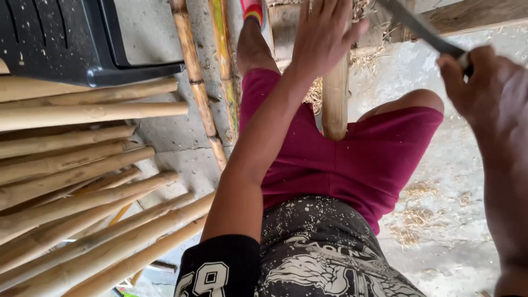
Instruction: The person uses a knife to shave and smooth a bamboo pole held between their legs. They repeatedly draw the blade along the pole's surface, removing thin shavings and rotating the pole to work different sides.
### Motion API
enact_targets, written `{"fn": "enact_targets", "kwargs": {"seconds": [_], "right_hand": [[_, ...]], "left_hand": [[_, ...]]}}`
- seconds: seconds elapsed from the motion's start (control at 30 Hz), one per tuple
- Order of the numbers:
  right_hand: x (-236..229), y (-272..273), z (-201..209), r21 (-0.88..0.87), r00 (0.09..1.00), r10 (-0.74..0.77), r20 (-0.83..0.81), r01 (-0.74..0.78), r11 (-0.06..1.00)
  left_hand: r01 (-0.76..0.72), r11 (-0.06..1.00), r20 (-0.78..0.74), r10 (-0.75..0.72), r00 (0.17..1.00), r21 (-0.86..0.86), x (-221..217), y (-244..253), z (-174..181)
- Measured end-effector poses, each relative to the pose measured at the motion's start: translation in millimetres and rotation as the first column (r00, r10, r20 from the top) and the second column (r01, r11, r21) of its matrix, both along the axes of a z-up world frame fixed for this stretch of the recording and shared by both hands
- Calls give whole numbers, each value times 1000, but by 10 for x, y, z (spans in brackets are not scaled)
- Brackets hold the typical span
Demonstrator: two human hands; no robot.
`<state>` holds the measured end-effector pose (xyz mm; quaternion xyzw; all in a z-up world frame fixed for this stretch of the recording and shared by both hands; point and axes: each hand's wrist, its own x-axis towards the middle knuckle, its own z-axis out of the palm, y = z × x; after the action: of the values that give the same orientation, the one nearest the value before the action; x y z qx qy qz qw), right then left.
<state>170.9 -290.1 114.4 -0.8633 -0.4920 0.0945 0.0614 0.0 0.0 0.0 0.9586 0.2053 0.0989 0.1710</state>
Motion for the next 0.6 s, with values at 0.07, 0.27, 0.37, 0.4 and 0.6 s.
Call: {"fn": "enact_targets", "kwargs": {"seconds": [0.07, 0.27, 0.37, 0.4, 0.6], "right_hand": [[-168, -249, 42, -16, 998, 43, 35, -43, 999], [-309, -275, -81, -130, 980, 40, 196, -15, 991], [-269, 84, -38, -65, 889, 65, 454, -40, 997], [-320, 118, 19, -62, 884, 61, 463, -37, 997], [-479, -57, 31, -48, 979, -52, 198, 63, 997]], "left_hand": [[-7, 1000, -15, 7, 1000, 12, -283, -343, -42], [3, 1000, -65, -2, 998, 5, -227, -349, -83], [2, 996, -411, -39, 911, -91, -38, 63, 40], [-6, 994, -419, -41, 907, -111, -113, 100, 95], [20, 999, -81, -16, 997, 48, -361, -155, -79]]}}
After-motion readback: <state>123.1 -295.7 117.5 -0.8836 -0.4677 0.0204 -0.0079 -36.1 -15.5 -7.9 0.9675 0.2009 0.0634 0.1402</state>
